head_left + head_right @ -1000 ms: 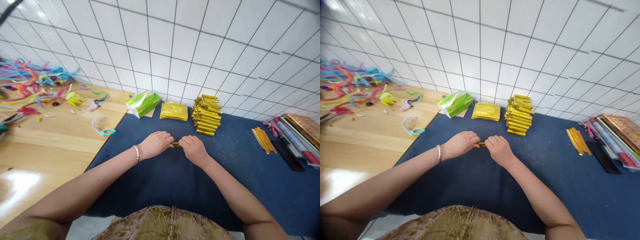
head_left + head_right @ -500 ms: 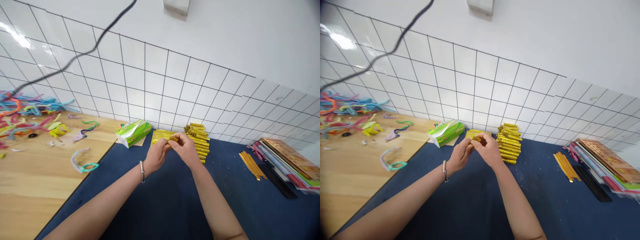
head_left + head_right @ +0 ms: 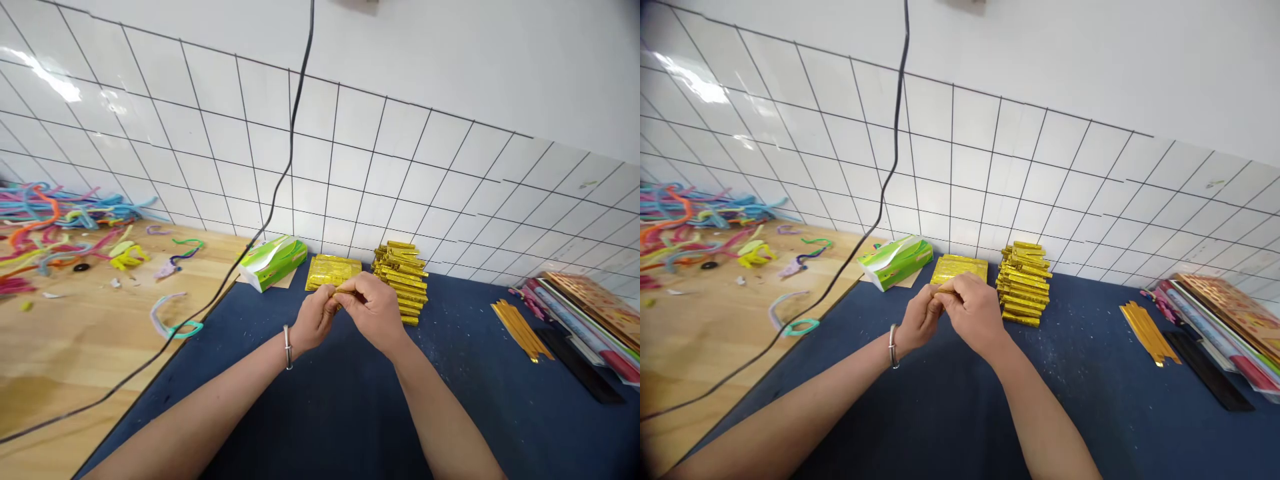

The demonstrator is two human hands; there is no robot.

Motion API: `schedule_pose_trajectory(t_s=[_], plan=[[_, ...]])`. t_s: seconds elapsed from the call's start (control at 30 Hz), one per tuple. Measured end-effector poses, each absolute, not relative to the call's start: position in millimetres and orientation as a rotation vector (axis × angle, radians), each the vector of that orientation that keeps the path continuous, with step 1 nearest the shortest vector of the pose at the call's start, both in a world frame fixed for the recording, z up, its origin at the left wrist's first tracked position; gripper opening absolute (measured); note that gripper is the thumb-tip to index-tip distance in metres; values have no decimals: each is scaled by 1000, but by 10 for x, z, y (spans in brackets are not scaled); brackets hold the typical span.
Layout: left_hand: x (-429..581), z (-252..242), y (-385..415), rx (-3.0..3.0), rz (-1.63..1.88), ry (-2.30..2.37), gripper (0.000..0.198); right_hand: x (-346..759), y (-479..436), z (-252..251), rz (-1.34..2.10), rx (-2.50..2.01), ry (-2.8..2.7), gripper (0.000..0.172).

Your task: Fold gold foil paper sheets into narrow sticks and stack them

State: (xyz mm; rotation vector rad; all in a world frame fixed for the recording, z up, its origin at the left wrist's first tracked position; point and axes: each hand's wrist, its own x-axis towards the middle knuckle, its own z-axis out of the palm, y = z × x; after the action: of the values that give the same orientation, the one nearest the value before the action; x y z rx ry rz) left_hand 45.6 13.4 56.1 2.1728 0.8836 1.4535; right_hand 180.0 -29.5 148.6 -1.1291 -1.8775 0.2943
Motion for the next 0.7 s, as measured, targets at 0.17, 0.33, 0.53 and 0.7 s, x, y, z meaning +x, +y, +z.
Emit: schedule_pose_trajectory(t_s=[0.17,0.33,0.53,0.7], plan=[[443,510,183,2281,1365,865,36,1869,-285,1486,248,-1184,-1999,5],[436,565,203,2344,1248,853,30,1953,-233,1522,262,-1171,-2062,8],[385,792,314,2292,1132,832,24,2084,-133,1500,229,-1155,-1812,11],[263,882,471,2379,1165,808,19,2244,-61,1505,261,-1181,-1735,13]])
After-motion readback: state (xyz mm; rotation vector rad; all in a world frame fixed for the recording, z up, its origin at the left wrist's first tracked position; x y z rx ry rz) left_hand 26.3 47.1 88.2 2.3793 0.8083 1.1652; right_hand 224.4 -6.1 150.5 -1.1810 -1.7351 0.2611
